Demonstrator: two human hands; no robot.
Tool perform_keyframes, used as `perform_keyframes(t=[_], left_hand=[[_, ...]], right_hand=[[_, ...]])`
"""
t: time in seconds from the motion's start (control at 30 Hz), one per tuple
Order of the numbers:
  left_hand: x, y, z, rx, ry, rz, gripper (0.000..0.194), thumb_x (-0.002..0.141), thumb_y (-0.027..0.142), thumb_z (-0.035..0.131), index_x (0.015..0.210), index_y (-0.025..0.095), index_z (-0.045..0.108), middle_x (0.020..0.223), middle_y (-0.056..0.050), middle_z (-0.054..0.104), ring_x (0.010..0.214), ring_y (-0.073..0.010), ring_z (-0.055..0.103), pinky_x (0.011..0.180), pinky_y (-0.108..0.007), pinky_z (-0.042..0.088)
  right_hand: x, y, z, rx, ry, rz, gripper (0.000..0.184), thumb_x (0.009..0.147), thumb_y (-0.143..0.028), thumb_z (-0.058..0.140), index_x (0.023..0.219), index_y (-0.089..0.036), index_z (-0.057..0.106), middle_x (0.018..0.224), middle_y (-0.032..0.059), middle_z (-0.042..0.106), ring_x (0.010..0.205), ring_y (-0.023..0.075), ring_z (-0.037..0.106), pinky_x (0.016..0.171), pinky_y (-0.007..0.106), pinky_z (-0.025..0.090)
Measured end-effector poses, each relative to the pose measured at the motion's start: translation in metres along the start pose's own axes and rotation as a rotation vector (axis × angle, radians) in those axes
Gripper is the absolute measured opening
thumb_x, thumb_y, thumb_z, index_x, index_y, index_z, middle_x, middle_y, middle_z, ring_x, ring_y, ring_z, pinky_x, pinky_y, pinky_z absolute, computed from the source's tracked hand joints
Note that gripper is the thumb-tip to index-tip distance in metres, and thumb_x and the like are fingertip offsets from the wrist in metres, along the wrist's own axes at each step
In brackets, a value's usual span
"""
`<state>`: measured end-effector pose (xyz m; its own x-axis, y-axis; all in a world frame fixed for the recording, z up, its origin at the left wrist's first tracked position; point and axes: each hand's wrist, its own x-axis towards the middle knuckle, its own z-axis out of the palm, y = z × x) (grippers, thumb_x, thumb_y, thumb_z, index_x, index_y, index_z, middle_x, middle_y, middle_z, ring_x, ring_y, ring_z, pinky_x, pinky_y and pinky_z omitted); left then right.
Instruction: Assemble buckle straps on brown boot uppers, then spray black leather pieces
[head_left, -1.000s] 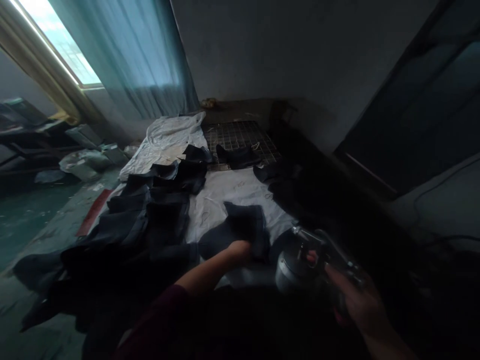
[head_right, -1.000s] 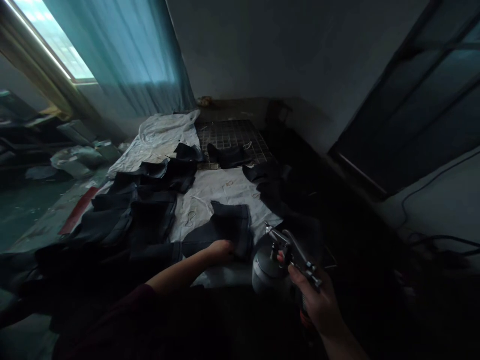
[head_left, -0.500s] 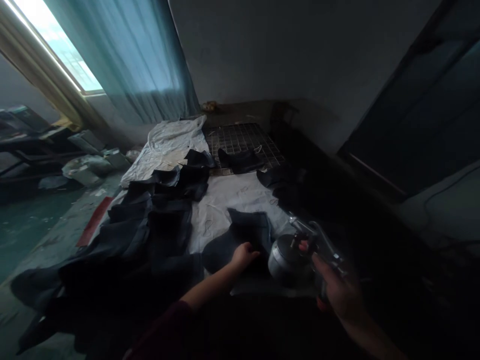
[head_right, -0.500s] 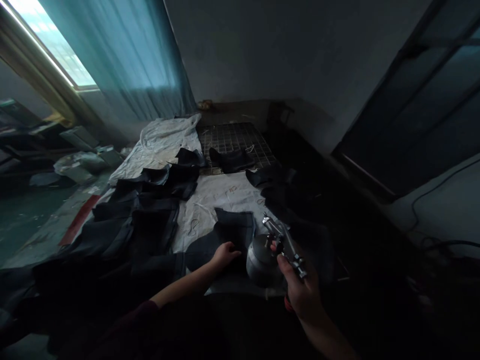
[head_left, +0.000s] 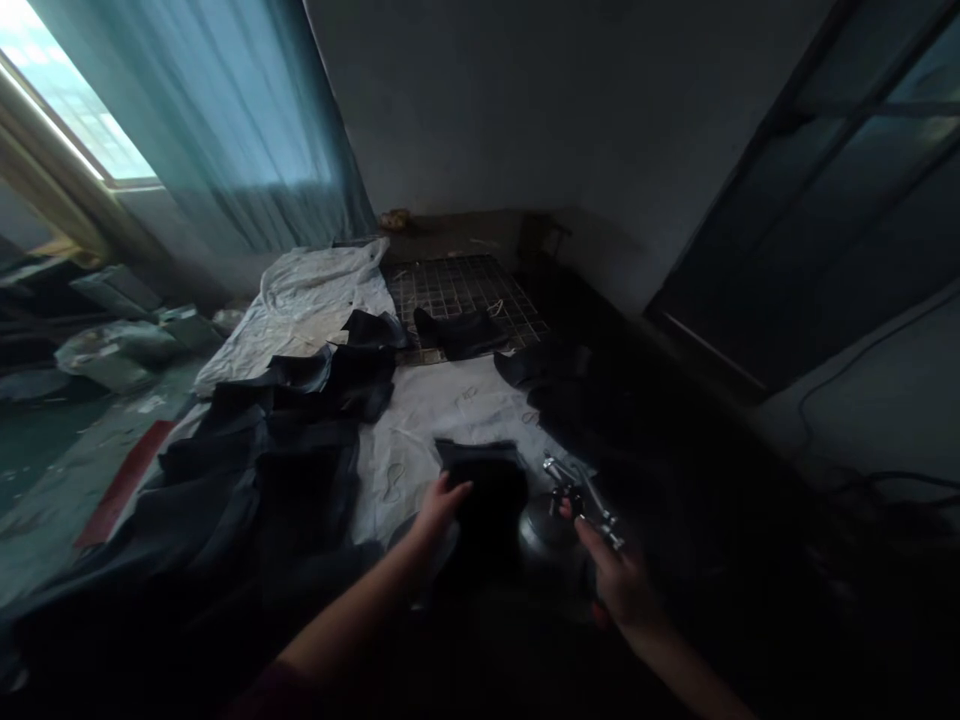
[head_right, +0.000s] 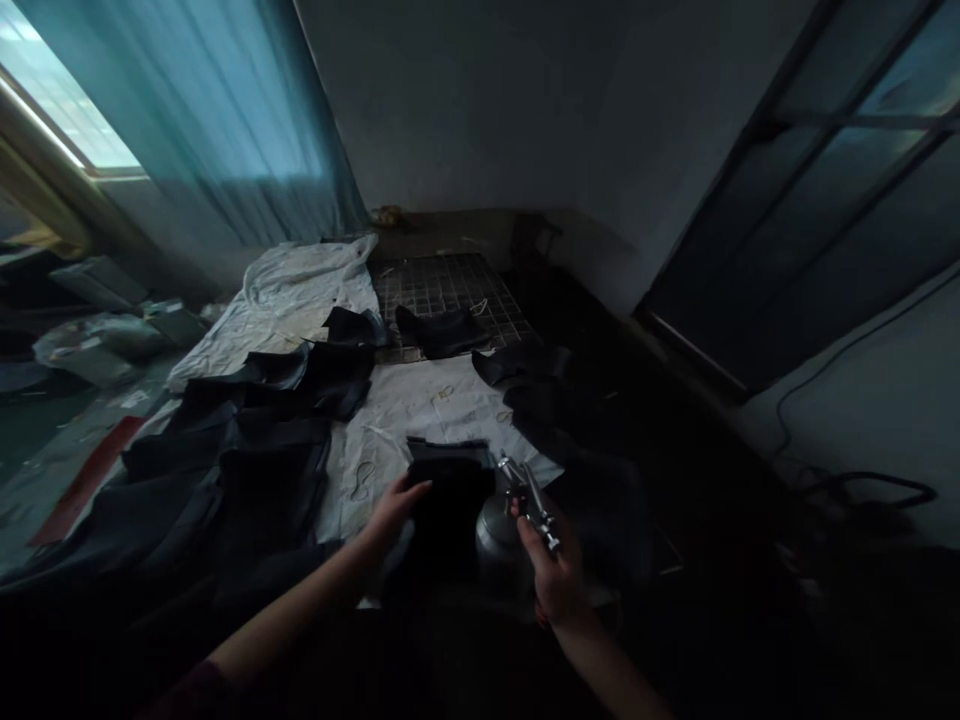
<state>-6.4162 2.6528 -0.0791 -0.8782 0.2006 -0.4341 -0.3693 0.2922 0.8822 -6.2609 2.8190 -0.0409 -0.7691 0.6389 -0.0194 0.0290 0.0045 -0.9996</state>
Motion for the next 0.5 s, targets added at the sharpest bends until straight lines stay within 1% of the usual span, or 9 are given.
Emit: perform_keyframes(t=[0.07,0.13,0.2,0.23,0.27,0.3,0.37,0.43,0.5], left_hand=[[0.016,0.034,-0.041,0.027,0.083,0.113,0.030,0.056,0.024,0.067,0.082,0.017,0.055,0.074,0.000,0.060,0.077,-0.0184,0.059,0.069,-0.027,0.046],[0.036,0.076,-0.086,0.064,0.181,0.221,0.037,0.054,0.023,0.067,0.088,0.018,0.052,0.074,0.003,0.058,0.077,-0.0175,0.058,0.069,-0.027,0.046],[0.055,0.124,-0.122,0.288,0.325,0.437,0.044,0.054,0.023,0.066,0.095,0.017,0.053,0.077,0.002,0.059,0.078,-0.0178,0.058,0.069,-0.027,0.046],[0.065,0.148,-0.134,0.426,0.378,0.485,0.044,0.054,0.021,0.066,0.096,0.016,0.053,0.077,0.001,0.059,0.078,-0.0183,0.058,0.069,-0.027,0.046],[0.074,0.173,-0.142,0.570,0.405,0.512,0.039,0.057,0.020,0.064,0.094,0.015,0.055,0.076,0.000,0.060,0.077,-0.0187,0.059,0.069,-0.027,0.046],[0.083,0.196,-0.145,0.723,0.423,0.515,0.031,0.061,0.021,0.061,0.091,0.014,0.057,0.074,-0.001,0.060,0.076,-0.0195,0.059,0.067,-0.027,0.045],[0.099,0.235,-0.140,1.017,0.476,0.533,0.023,0.066,0.021,0.058,0.087,0.013,0.059,0.076,-0.005,0.061,0.077,-0.0218,0.060,0.067,-0.027,0.044],[0.114,0.265,-0.122,1.187,0.530,0.574,0.023,0.071,0.021,0.054,0.090,0.011,0.060,0.083,-0.009,0.062,0.082,-0.0241,0.059,0.069,-0.030,0.043],[0.128,0.283,-0.100,1.238,0.562,0.659,0.026,0.076,0.019,0.047,0.099,0.010,0.058,0.092,-0.012,0.061,0.088,-0.0251,0.058,0.073,-0.032,0.042]], right_hand=[[0.002,0.003,0.007,0.008,-0.018,0.032,0.036,0.067,-0.049,0.064,0.086,-0.019,0.068,0.089,0.0088,0.071,0.088,0.0267,0.064,0.082,0.040,0.049],[0.004,0.004,0.011,-0.001,-0.017,0.068,0.037,0.066,-0.048,0.065,0.088,-0.018,0.068,0.091,0.0091,0.071,0.089,0.0274,0.064,0.082,0.040,0.049],[0.005,0.004,0.012,-0.012,-0.010,0.106,0.041,0.064,-0.049,0.065,0.091,-0.018,0.067,0.093,0.0090,0.071,0.091,0.0279,0.063,0.082,0.039,0.049],[0.006,0.004,0.012,-0.014,-0.003,0.125,0.044,0.063,-0.051,0.065,0.093,-0.018,0.067,0.093,0.0090,0.071,0.091,0.0281,0.064,0.081,0.039,0.050],[0.007,0.004,0.011,-0.014,0.008,0.143,0.048,0.061,-0.053,0.066,0.094,-0.018,0.067,0.094,0.0092,0.071,0.091,0.0284,0.064,0.080,0.038,0.051],[0.007,0.004,0.010,-0.015,0.017,0.158,0.050,0.060,-0.054,0.066,0.094,-0.017,0.067,0.094,0.0095,0.071,0.091,0.0288,0.064,0.079,0.037,0.051],[0.006,0.004,0.005,-0.031,0.030,0.174,0.053,0.061,-0.056,0.064,0.096,-0.017,0.067,0.095,0.0100,0.070,0.092,0.0294,0.064,0.077,0.037,0.052],[0.000,0.006,-0.002,-0.051,0.047,0.163,0.050,0.066,-0.056,0.061,0.100,-0.020,0.066,0.097,0.0090,0.070,0.094,0.0292,0.063,0.078,0.037,0.053],[-0.011,0.011,-0.012,-0.065,0.078,0.138,0.043,0.067,-0.054,0.061,0.097,-0.024,0.068,0.099,0.0071,0.070,0.099,0.0298,0.061,0.080,0.037,0.053]])
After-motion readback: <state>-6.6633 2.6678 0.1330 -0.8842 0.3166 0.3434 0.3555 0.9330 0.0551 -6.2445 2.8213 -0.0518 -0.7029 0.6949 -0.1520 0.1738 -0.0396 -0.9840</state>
